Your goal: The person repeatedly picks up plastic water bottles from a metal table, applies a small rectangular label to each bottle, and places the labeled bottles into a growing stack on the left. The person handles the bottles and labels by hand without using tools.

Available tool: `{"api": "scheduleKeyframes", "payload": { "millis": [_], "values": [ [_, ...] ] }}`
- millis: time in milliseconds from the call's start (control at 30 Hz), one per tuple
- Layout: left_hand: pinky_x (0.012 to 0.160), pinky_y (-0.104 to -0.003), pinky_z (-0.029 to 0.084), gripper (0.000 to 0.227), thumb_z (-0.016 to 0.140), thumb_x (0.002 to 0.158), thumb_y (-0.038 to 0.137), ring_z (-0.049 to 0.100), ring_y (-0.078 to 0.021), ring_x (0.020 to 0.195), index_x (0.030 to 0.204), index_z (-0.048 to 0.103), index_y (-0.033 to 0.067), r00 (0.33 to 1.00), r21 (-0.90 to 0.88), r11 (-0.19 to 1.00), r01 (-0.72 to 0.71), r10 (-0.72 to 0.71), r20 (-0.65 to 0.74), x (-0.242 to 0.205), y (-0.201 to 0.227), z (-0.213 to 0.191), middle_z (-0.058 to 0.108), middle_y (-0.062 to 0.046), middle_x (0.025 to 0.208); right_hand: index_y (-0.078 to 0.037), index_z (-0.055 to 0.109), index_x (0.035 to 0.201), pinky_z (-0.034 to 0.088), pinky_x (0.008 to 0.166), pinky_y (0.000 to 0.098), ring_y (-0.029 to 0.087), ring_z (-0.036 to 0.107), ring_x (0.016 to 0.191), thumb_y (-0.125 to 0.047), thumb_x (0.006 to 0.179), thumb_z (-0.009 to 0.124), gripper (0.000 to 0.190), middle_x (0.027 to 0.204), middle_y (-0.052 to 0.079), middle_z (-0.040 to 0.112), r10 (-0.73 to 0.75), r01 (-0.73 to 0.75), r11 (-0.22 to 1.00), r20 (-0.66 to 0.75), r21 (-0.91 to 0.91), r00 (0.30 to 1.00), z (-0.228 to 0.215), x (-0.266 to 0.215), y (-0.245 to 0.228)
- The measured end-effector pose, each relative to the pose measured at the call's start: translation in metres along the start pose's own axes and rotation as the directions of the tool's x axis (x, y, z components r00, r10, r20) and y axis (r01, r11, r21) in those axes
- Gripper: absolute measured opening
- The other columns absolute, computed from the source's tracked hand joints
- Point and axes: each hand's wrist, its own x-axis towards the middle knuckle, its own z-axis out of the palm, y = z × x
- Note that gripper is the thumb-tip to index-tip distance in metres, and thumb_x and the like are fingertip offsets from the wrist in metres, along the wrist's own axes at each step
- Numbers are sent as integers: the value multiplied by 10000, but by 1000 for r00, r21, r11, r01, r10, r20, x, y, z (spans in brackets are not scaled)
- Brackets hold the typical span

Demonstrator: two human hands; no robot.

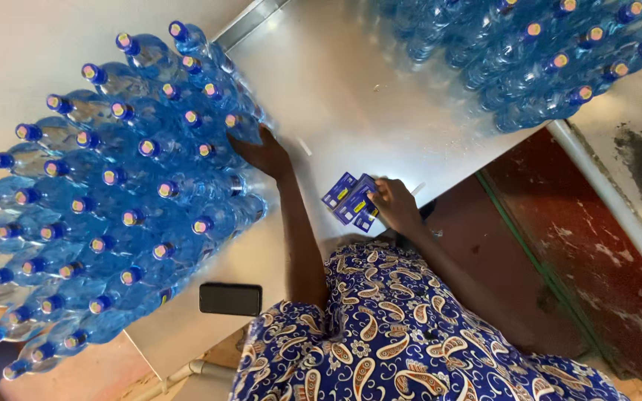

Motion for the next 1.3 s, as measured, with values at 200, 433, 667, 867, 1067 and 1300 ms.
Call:
{"api": "scheduleKeyframes", "payload": {
  "millis": [200,433,667,867,1067,1300],
  "values": [
    [1171,-502,543,780,890,954,173,586,-457,1429,1593,477,-1,976,6,1000,13,-14,219,-71,-18,-47,561,-272,1481,-127,692,1331,588,964,530,348,747,1113,-1023,911,561,998,1128,103,694,195,-204,972,84,117,977,6,10,5],
    [1149,-487,567,645,901,874,109,694,-398,1323,1469,659,44,865,-8,991,135,-115,489,-129,-14,-59,687,-221,1353,-134,633,1170,559,1014,560,400,633,1224,-338,975,764,311,1111,133,618,-93,102,971,50,-217,994,9,-2,51],
    [1016,-404,614,405,782,998,164,724,-327,1226,1382,706,59,713,30,990,139,-121,690,-124,4,-51,694,-173,1265,-164,667,1135,594,890,512,382,726,1043,-237,994,797,206,1061,104,656,-205,199,964,-18,-175,979,3,-9,61],
    [928,-414,652,320,793,993,255,779,-349,1133,1281,775,116,542,-18,997,73,-24,840,-150,15,-44,779,-175,1160,-202,741,1297,605,944,548,401,763,1067,-188,1076,669,233,1080,143,756,-136,134,986,-5,-100,991,-20,-27,69],
    [978,-449,620,327,714,1079,402,776,-317,1180,1325,779,197,244,59,996,66,-73,967,-166,36,-37,791,-108,1213,-199,699,1330,601,871,541,368,773,935,-226,1176,539,224,950,83,775,-72,74,991,-20,114,997,-36,-30,72],
    [914,-373,563,246,747,1103,285,721,-163,980,1244,770,84,-99,59,868,494,-12,995,-173,36,-39,776,-78,1044,-103,620,1259,545,791,445,252,612,845,-81,1214,505,125,1095,114,585,-334,440,831,-327,340,884,-70,-35,25]
  ]
}}
